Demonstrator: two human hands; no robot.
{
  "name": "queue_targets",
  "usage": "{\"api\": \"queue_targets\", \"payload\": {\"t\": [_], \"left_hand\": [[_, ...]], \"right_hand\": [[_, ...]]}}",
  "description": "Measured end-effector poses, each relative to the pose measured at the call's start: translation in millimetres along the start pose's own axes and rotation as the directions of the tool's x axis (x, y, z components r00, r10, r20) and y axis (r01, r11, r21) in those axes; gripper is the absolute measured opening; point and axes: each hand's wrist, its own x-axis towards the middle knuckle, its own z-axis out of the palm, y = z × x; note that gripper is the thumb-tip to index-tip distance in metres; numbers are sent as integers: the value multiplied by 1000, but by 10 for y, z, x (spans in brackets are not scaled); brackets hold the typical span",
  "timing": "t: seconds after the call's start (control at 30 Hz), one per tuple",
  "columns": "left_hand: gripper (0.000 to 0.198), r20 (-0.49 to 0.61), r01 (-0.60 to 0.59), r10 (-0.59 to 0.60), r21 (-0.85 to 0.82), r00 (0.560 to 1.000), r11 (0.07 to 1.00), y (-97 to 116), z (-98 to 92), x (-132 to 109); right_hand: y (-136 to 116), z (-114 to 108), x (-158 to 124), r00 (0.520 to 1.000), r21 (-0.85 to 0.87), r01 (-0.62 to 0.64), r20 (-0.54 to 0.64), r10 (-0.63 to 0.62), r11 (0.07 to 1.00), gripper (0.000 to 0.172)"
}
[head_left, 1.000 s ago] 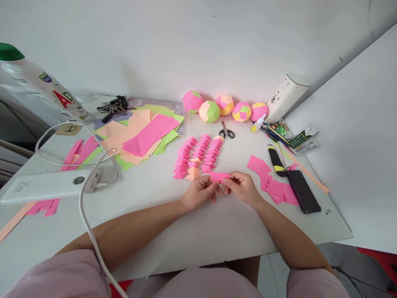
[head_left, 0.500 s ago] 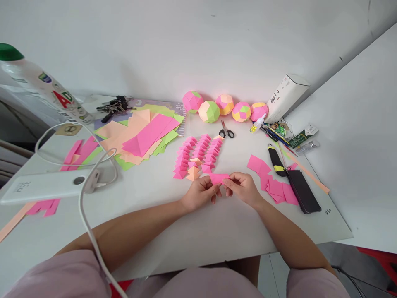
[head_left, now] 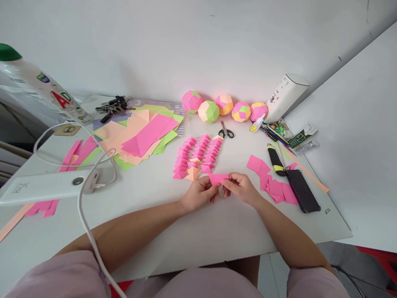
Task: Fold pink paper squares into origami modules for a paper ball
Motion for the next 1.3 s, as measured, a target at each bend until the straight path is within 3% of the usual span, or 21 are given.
{"api": "queue_targets", "payload": {"t": [0.1,0.43,0.97,1.3], "left_hand": [[31,13,-14,14,-18,1000,1000,-5,-4,-2],[30,64,0,0,-1,998,1000,18,-6,-14],[30,35,10,-10,-8,999,1000,-13,-17,-3],[31,-8,21,-21,-3,1000,1000,32,-16,0]], "right_hand": [[17,-3,3,999,0,-3,54,3,1000,25],[-39,32,-27,999,-21,-14,47,15,1000,8],[-81,-14,-42,1000,-79,-10,17,11,997,6],[-55,-78,-39,998,-62,61,-24,-63,996,7]]}}
